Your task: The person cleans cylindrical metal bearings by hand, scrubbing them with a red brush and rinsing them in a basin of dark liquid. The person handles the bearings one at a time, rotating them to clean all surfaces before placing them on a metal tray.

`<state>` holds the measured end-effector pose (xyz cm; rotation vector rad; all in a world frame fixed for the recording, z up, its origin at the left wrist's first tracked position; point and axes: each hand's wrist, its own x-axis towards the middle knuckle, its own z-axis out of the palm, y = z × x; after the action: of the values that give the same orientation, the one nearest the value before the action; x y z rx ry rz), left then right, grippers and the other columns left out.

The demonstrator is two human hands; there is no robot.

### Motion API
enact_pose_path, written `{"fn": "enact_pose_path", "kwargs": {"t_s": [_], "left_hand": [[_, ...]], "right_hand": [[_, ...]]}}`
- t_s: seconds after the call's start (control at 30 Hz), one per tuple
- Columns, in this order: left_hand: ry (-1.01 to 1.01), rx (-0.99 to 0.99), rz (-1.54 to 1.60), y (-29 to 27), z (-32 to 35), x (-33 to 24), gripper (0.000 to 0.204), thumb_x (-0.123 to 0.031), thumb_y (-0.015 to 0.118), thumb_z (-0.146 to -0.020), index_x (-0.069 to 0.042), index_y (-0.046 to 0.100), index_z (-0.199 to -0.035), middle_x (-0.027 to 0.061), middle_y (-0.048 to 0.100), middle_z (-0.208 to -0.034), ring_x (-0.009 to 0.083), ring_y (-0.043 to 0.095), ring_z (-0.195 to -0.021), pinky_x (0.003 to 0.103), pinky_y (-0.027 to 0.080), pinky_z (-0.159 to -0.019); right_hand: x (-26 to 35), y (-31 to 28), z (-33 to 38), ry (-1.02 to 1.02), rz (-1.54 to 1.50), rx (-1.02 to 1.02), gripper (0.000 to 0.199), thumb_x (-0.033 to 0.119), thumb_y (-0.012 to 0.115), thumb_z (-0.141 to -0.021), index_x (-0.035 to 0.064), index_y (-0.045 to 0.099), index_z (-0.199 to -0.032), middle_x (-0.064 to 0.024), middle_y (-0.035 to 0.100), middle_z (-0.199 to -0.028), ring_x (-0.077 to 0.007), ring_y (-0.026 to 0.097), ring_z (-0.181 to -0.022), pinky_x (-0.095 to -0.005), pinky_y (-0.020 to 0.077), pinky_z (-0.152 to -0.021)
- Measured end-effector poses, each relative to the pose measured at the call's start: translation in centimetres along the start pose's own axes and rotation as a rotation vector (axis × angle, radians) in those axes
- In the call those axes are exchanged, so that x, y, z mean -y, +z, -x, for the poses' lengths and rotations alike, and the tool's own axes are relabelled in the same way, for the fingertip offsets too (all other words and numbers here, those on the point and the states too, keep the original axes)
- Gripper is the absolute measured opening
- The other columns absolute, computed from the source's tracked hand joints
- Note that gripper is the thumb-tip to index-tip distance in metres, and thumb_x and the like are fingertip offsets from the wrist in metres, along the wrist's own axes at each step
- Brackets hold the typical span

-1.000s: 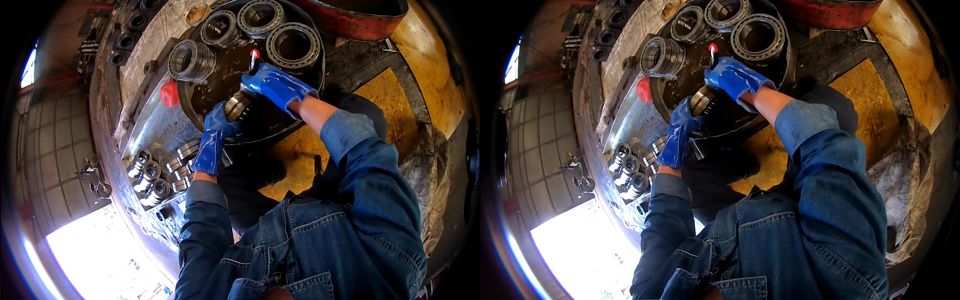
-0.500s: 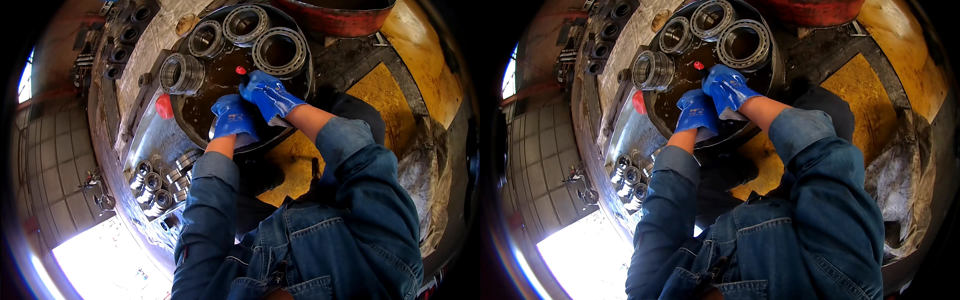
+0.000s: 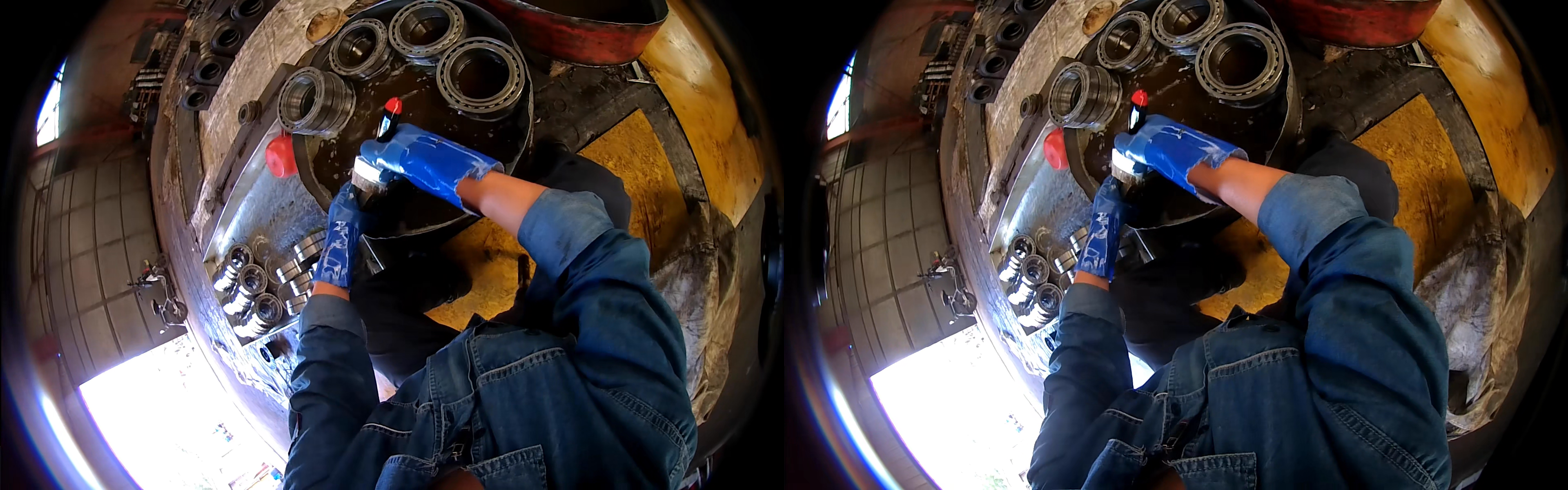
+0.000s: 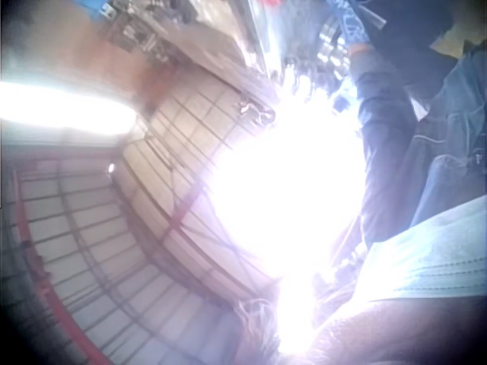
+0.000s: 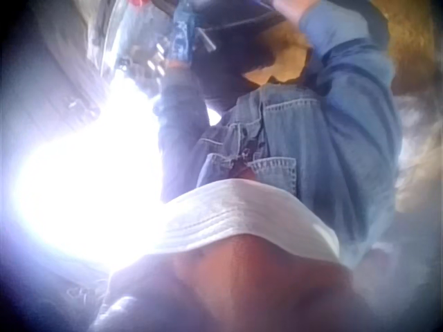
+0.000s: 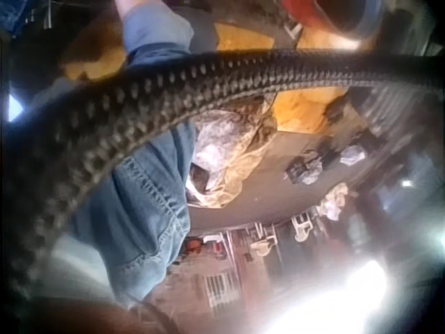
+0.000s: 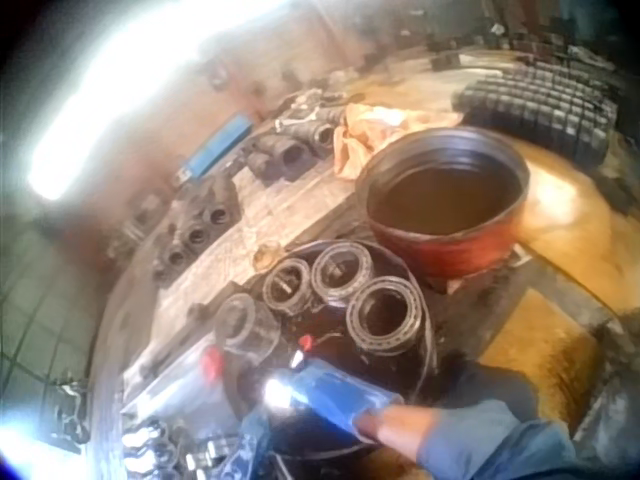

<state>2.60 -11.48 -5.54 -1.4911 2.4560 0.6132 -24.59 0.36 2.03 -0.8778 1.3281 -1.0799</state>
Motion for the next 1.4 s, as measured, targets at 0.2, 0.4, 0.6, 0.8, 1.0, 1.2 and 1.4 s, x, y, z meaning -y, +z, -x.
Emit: {"fn": "enact_pose_path", "kwargs": {"t_s": [0.2,0.4,0.6,0.8,1.0,1.2,1.4], "left_hand": [[0.068,-0.038,-0.015,-0.1,0.6,-1.2,0.081,-0.022,0.094,-0.066,-0.011,0.061,-0.139,0.0151,0.069,-0.135,0.0328,0.066,-0.126,0.04,0.052,-0.11],[0.062,0.153,-0.38,-4.1,-1.3,-14.3,0.057,-0.024,0.083,-0.078,-0.016,0.068,-0.132,0.0164,0.072,-0.129,0.0371,0.066,-0.124,0.047,0.054,-0.103],[0.06,0.407,-0.718,-1.7,-4.8,-18.0,0.042,-0.033,0.076,-0.086,-0.016,0.076,-0.125,0.0163,0.075,-0.121,0.0358,0.07,-0.118,0.049,0.056,-0.097],[0.209,0.183,-0.315,-2.7,-3.1,-13.1,0.053,-0.028,0.086,-0.077,-0.016,0.072,-0.127,0.0189,0.075,-0.118,0.038,0.071,-0.112,0.047,0.058,-0.093],[0.142,-0.078,-0.103,-1.9,1.3,-4.4,0.071,-0.032,0.094,-0.067,-0.007,0.066,-0.127,0.0183,0.073,-0.12,0.0365,0.07,-0.115,0.044,0.057,-0.098],[0.155,-0.196,0.013,-1.4,2.4,-5.0,0.073,-0.029,0.09,-0.068,-0.008,0.065,-0.133,0.018,0.072,-0.127,0.035,0.069,-0.12,0.043,0.054,-0.105],[0.121,-0.044,0.06,-2.9,1.0,-7.9,0.073,-0.026,0.09,-0.068,-0.006,0.064,-0.134,0.015,0.073,-0.125,0.0316,0.07,-0.115,0.04,0.054,-0.103]], "right_hand": [[-2.6,-1.7,-2.3,0.16,0.16,-0.139,0.046,0.043,0.06,-0.098,0.0019,0.076,-0.111,-0.023,0.076,-0.101,-0.0381,0.073,-0.095,-0.0437,0.0546,-0.091],[-6.3,-4.3,-2.1,0.237,0.416,-0.282,0.047,0.045,0.062,-0.097,0.0022,0.076,-0.11,-0.0232,0.076,-0.103,-0.038,0.073,-0.1,-0.0453,0.0568,-0.09],[-3.8,-3.0,-1.4,0.354,0.605,-0.212,0.048,0.048,0.066,-0.095,0.0056,0.075,-0.117,-0.0213,0.076,-0.11,-0.0421,0.072,-0.108,-0.0462,0.0569,-0.096],[-0.1,-4.6,0.8,0.116,0.254,-0.2,0.056,0.053,0.059,-0.099,0.0014,0.077,-0.113,-0.0222,0.075,-0.115,-0.0367,0.07,-0.107,-0.0457,0.0515,-0.097],[0.7,-3.0,1.7,0.052,0.008,0.03,0.058,0.054,0.055,-0.1,0.0011,0.077,-0.11,-0.0161,0.076,-0.102,-0.024,0.066,-0.094,-0.038,0.0476,-0.092],[-2.3,-3.9,-1.5,0.284,0.283,-0.091,0.038,0.039,0.056,-0.103,0.0062,0.074,-0.111,-0.0218,0.074,-0.112,-0.0403,0.072,-0.1,-0.0441,0.0571,-0.085],[-4.8,-4.0,0.2,0.148,0.486,-0.215,0.048,0.046,0.063,-0.095,-0.0005,0.076,-0.099,-0.02,0.074,-0.084,-0.0345,0.073,-0.085,-0.0455,0.0557,-0.082]]}}
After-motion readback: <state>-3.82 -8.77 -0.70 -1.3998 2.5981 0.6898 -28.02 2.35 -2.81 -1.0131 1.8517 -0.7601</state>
